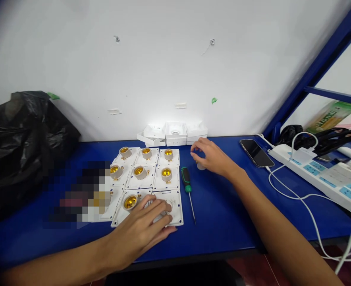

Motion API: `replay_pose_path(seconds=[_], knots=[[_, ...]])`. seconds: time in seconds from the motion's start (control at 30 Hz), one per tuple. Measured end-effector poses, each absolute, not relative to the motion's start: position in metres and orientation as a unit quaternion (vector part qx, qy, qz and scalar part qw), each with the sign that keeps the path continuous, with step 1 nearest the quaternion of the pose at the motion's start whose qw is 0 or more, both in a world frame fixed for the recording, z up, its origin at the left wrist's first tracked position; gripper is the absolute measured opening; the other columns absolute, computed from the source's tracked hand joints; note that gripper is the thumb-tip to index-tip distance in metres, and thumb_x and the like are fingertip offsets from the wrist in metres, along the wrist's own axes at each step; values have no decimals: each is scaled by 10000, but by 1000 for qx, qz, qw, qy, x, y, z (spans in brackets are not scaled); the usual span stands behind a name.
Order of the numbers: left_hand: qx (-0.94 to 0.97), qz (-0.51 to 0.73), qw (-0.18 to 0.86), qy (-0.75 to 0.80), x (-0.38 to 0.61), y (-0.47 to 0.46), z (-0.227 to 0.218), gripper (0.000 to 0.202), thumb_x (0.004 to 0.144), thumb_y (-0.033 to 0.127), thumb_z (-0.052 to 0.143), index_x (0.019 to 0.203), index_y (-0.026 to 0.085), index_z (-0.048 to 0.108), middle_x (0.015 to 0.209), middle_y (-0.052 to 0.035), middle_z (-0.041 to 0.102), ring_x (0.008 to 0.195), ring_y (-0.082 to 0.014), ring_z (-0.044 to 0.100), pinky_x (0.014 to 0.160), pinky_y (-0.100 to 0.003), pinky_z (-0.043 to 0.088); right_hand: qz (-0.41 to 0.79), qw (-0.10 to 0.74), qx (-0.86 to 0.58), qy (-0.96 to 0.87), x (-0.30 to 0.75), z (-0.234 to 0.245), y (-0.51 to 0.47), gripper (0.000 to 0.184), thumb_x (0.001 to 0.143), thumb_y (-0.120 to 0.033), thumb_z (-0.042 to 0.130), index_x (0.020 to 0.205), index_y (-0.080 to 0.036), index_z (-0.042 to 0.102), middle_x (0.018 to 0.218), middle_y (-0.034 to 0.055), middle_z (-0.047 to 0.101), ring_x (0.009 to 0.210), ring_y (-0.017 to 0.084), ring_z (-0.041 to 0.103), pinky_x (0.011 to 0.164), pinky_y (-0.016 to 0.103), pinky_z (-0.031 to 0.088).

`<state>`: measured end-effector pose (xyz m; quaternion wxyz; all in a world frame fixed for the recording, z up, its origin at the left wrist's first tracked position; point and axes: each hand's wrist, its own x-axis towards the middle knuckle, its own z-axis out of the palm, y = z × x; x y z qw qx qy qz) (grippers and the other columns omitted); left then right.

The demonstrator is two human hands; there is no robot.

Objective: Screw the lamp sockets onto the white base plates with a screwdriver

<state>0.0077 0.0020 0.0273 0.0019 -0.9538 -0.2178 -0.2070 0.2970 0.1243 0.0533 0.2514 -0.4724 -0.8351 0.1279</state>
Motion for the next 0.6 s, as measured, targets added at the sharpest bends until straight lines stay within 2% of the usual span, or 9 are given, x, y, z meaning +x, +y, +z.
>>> replay_pose_path(seconds=[0.1, 0.23, 0.3, 0.4, 0.5, 0.6], knots=[[-955, -210, 8, -208, 9, 2, 28, 132, 1092, 220, 595, 975, 166, 623, 1016, -67, 689, 959, -240, 674, 948, -429, 470, 157, 230, -491, -825, 315, 58, 125, 293, 944, -454, 666, 1132, -231, 642, 1163, 106, 594, 1125, 294, 589, 1037, 468, 452], [-956, -220, 21, -195, 14, 6, 24, 197, 1112, 253, 555, 955, 157, 624, 993, -69, 683, 898, -230, 671, 944, -439, 475, 223, 172, -497, -821, 331, 61, 127, 559, 748, -530, 855, 1182, -222, 683, 1115, 98, 628, 1040, 288, 618, 945, 442, 511], [-955, -226, 26, -191, 18, 8, 22, 223, 1120, 268, 541, 947, 155, 625, 976, -61, 681, 880, -223, 668, 953, -440, 476, 249, 145, -493, -821, 333, 60, 128, 524, 711, -492, 878, 1120, -206, 717, 1024, 82, 657, 941, 264, 625, 864, 412, 519], [-953, -237, 26, -187, 22, 9, 21, 250, 1122, 303, 542, 934, 161, 628, 933, -41, 678, 868, -216, 662, 953, -431, 484, 277, 121, -486, -820, 331, 61, 129, 345, 782, -435, 809, 1032, -207, 742, 940, 60, 697, 842, 230, 621, 791, 379, 498], [-949, -255, 19, -186, 22, 9, 22, 259, 1108, 336, 574, 920, 167, 628, 903, -29, 673, 837, -206, 656, 926, -408, 502, 290, 121, -480, -819, 329, 64, 128, 308, 808, -407, 786, 1039, -211, 734, 971, 63, 730, 865, 230, 635, 807, 374, 495], [-942, -274, 9, -192, 22, 8, 25, 234, 1107, 304, 576, 924, 167, 626, 898, -26, 675, 805, -195, 651, 904, -394, 509, 298, 133, -474, -818, 327, 66, 126, 304, 796, -374, 797, 1045, -214, 725, 1031, 71, 747, 928, 241, 650, 851, 381, 499]])
